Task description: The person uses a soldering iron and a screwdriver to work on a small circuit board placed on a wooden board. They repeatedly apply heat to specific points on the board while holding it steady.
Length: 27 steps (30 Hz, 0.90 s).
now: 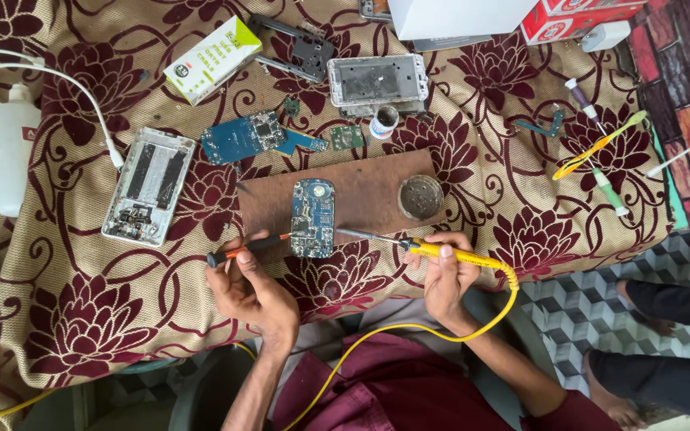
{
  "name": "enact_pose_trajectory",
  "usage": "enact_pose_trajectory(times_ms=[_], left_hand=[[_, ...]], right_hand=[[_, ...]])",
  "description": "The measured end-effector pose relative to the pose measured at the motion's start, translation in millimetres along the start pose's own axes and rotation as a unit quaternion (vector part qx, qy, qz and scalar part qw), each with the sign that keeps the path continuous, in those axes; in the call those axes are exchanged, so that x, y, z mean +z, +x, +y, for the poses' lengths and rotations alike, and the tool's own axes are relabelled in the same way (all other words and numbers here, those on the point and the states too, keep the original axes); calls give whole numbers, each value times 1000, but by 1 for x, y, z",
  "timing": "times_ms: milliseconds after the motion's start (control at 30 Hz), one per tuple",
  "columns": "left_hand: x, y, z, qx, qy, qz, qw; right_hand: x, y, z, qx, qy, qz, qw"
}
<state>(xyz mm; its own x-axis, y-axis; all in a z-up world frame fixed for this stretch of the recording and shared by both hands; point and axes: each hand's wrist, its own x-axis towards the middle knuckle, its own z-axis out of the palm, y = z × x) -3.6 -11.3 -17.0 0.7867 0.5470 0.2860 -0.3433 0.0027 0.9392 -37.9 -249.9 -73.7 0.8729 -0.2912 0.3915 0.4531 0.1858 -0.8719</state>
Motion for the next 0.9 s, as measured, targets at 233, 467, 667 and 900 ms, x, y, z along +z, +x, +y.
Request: enact_pose_trajectory(times_ms=[233, 467, 667, 900], left_hand=[[-2, -3, -7, -2, 13, -2, 1000], [-3, 0, -13, 26, -38, 12, 999], [-3, 1, -7, 6, 6, 0, 1000], [-1, 2, -2, 25, 9, -12, 1000]], right_hand=[[0, 0, -2, 19, 20, 7, 1000], [-1, 3, -1, 16, 27, 31, 999], [0, 3, -3, 17, 27, 10, 999], [1, 3, -2, 18, 32, 18, 999]])
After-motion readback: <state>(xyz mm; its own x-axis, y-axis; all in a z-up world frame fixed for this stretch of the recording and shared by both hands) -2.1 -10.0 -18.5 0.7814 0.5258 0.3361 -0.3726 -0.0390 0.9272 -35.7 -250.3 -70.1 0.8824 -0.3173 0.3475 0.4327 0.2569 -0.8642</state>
